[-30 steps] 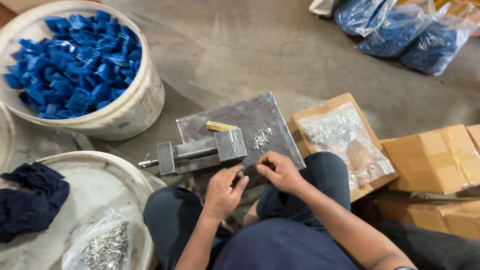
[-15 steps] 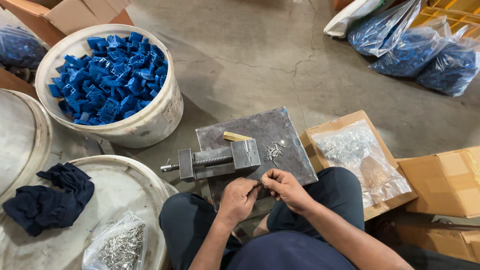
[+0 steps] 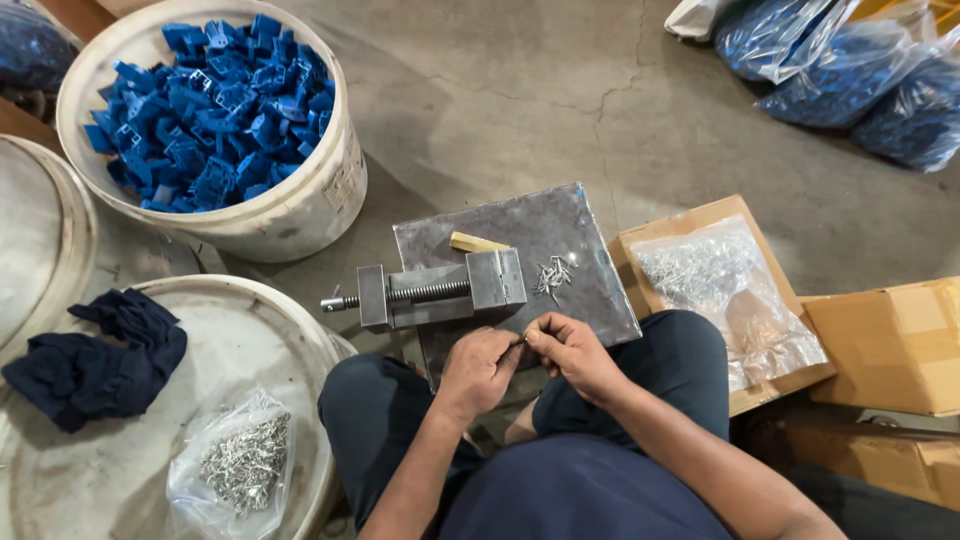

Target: The person sits on the floor and uses a metal bench vise to process small metal pins. They repeatedly pick up pins from a plastic bag, insert them into the vise jaws, tighten the screw to secure them, and then remove them to place them on the metal base plate.

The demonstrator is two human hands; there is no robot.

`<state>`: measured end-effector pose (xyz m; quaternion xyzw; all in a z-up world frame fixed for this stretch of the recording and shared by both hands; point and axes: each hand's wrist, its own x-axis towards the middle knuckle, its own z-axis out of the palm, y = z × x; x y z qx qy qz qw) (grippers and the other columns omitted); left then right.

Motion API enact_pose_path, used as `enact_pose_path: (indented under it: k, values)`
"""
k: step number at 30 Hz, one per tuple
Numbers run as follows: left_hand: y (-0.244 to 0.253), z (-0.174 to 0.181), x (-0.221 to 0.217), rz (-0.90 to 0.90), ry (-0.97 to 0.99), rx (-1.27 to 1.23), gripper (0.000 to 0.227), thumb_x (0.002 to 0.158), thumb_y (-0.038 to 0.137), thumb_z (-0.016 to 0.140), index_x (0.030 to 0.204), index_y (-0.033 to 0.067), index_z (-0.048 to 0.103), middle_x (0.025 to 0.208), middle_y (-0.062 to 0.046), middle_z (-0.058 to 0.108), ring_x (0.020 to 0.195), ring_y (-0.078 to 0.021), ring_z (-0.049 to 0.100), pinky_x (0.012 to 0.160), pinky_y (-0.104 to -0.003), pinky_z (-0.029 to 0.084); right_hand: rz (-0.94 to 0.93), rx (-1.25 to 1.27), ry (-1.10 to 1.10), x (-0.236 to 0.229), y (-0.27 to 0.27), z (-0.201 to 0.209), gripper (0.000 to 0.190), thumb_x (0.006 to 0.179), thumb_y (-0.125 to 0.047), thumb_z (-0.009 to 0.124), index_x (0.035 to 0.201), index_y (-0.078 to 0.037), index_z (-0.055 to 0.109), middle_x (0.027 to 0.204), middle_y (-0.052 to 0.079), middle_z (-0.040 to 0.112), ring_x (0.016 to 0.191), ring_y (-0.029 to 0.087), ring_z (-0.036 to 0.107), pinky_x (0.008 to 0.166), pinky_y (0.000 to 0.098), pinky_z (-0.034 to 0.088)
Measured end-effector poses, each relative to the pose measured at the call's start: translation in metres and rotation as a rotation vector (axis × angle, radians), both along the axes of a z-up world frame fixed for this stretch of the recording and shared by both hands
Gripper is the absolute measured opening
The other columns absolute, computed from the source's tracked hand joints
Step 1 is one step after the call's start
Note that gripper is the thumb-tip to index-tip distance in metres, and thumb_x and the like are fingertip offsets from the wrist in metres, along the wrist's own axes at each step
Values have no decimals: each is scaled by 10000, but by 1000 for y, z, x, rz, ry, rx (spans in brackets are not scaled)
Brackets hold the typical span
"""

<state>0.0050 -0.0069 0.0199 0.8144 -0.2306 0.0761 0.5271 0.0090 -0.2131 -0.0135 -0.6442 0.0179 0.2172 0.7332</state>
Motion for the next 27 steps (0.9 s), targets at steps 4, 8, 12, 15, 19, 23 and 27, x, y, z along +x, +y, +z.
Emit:
enact_pose_path:
  k: [4,8,12,15,19,23,27]
  values:
    - [1,2,1,-33,-35,24,109,848,145,730,892,51,697,799,-129,690,763,-358,636,681,-452,492,-11,11,12,0,3,7,175,995,-230,670,1018,-58,694,803,-20,684,648,23,520,583,195,418]
    - [1,1,3,-42,-44,61,126,852,141,716,832,43,639,798,-156,656,780,-391,611,700,-473,483,-16,-86,16,0,9,17,155,971,-199,679,1013,-50,694,805,-25,675,612,37,514,535,211,415]
    - [1,-32,0,-11,-94,72,129,903,121,673,849,39,588,827,-202,597,821,-430,591,720,-514,459,-58,-280,-22,-1,3,4,143,959,-172,694,1020,-44,672,760,-9,625,563,59,519,497,240,447]
    - [4,-47,3,-8,-147,20,166,975,158,667,885,39,594,835,-179,603,816,-417,590,713,-512,459,-12,-117,-98,-5,-3,-1,130,1050,-167,661,1068,-38,650,805,-19,623,632,43,543,568,211,466]
    - [4,-37,-4,-21,-69,37,174,968,164,680,864,52,596,775,-126,613,787,-381,605,695,-496,468,55,-183,-229,-9,-9,9,120,1061,-134,674,1111,-29,644,845,-17,643,702,45,581,636,208,493]
    - [6,-24,1,-33,-101,37,178,960,167,694,861,54,599,795,-127,626,807,-379,607,708,-489,472,124,-425,-535,-1,-5,23,121,1014,-70,740,1080,4,672,919,15,673,806,74,602,712,231,509]
    - [9,-23,-1,6,8,-72,152,945,186,718,989,46,679,829,-140,655,798,-348,641,692,-438,505,99,-550,-729,8,1,44,93,999,-43,755,1051,-5,688,939,52,675,810,110,635,736,255,523]
